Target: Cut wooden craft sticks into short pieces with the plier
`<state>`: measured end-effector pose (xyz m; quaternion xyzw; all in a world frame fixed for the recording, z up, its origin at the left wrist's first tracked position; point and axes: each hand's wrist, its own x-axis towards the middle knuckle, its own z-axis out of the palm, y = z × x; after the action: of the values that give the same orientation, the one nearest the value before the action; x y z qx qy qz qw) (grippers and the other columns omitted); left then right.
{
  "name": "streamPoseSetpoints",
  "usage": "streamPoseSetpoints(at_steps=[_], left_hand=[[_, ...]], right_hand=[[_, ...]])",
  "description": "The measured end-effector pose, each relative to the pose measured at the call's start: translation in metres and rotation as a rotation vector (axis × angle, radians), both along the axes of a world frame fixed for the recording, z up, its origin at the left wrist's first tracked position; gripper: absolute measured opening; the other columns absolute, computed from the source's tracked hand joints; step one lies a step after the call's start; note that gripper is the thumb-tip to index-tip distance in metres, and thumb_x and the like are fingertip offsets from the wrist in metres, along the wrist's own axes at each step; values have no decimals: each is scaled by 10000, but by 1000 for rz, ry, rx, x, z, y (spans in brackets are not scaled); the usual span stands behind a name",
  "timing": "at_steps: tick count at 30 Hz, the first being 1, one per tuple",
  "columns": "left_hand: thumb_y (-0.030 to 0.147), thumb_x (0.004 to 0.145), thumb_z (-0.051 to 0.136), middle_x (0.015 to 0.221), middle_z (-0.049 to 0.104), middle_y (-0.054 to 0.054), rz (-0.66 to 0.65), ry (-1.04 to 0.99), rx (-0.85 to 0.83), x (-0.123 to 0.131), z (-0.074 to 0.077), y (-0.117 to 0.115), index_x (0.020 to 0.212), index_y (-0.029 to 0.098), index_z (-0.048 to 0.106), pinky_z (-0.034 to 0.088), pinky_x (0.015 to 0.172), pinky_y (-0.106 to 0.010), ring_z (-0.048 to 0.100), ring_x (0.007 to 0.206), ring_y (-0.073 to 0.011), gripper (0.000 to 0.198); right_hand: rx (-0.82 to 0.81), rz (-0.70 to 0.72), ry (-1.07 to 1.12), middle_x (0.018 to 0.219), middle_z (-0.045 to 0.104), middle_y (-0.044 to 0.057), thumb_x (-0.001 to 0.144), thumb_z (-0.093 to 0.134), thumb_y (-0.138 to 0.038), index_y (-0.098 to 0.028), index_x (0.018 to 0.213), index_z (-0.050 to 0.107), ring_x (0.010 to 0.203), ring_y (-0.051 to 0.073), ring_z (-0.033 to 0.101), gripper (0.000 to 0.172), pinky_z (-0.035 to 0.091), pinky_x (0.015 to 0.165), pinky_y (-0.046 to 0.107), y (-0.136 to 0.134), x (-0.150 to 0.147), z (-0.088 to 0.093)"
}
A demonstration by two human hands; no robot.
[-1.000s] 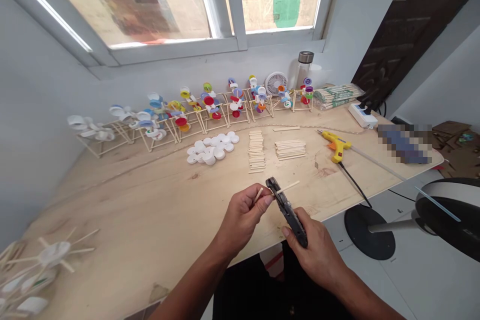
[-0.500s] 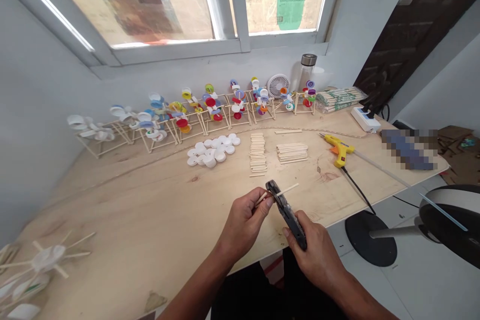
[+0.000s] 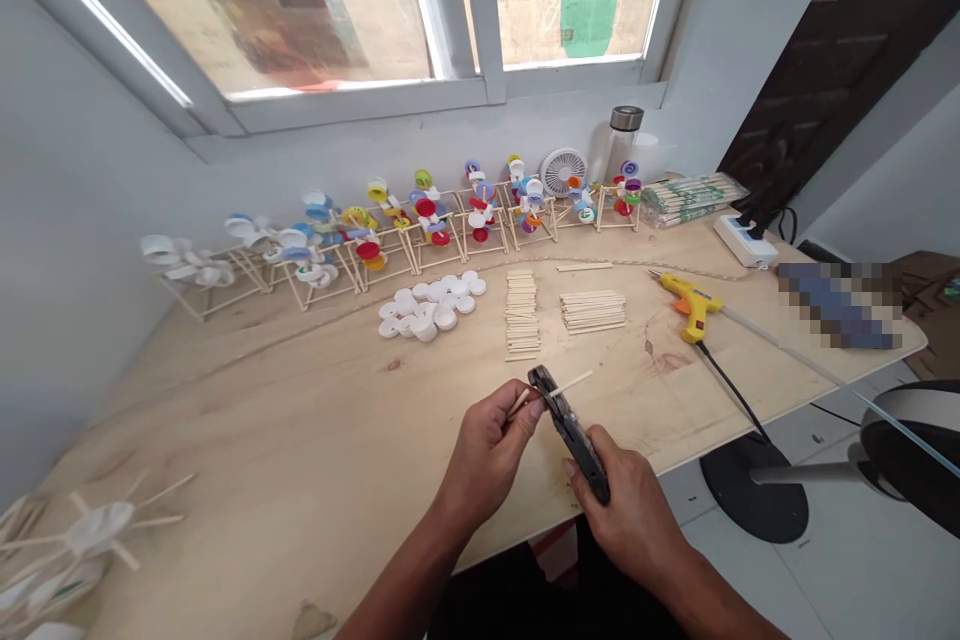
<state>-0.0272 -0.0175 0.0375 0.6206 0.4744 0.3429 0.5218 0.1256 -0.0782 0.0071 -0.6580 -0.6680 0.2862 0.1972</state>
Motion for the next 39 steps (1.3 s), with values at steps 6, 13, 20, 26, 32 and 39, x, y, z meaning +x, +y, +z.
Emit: streamPoseSetpoints(at_steps=[6, 13, 20, 26, 32, 39], left_hand=[[363, 820, 461, 567, 290, 50, 10, 5, -14, -3, 0, 2, 649, 173, 436, 255, 480, -197, 271, 516, -84, 258], [356, 828, 452, 577, 295, 46, 27, 32, -48, -4, -4, 6, 688, 168, 480, 254, 498, -201, 275, 540, -94, 236], [352, 852, 409, 620, 413, 28, -12, 59, -74, -5, -12, 16, 722, 166, 490, 289, 549, -210, 367, 590, -108, 241], [364, 836, 427, 632, 479, 11, -28, 66, -97, -5, -11, 25, 709, 165, 511, 303, 550, -213, 414, 599, -119, 250], [360, 836, 426, 614, 445, 23, -30, 66, -54, -4, -13, 25, 696, 168, 485, 311, 555, -212, 403, 590, -113, 245], [363, 840, 413, 588, 389, 40, -30, 86, -5, -5, -11, 19, 706, 165, 490, 289, 528, -206, 353, 552, -100, 251]], right_hand=[[17, 30, -94, 629, 591, 9, 827, 425, -292, -213, 758, 447, 608, 190, 566, 106, 316, 542, 251, 2, -1, 1], [9, 61, -58, 643, 593, 11, 836, 424, -302, -205, 723, 481, 612, 171, 558, 159, 323, 557, 247, 10, -2, 1], [-78, 64, -81, 631, 592, 2, 842, 412, -301, -209, 708, 470, 590, 167, 555, 172, 304, 539, 249, 18, -3, 2], [-50, 48, -89, 597, 581, -12, 839, 415, -296, -214, 680, 437, 543, 154, 538, 180, 280, 517, 245, 20, -4, -5], [-4, 57, -128, 595, 586, -3, 843, 411, -299, -211, 701, 448, 552, 165, 547, 170, 276, 518, 251, 19, -2, -5], [65, 49, -116, 660, 583, 15, 827, 428, -255, -205, 716, 475, 637, 182, 542, 130, 312, 573, 262, 14, -2, -5]])
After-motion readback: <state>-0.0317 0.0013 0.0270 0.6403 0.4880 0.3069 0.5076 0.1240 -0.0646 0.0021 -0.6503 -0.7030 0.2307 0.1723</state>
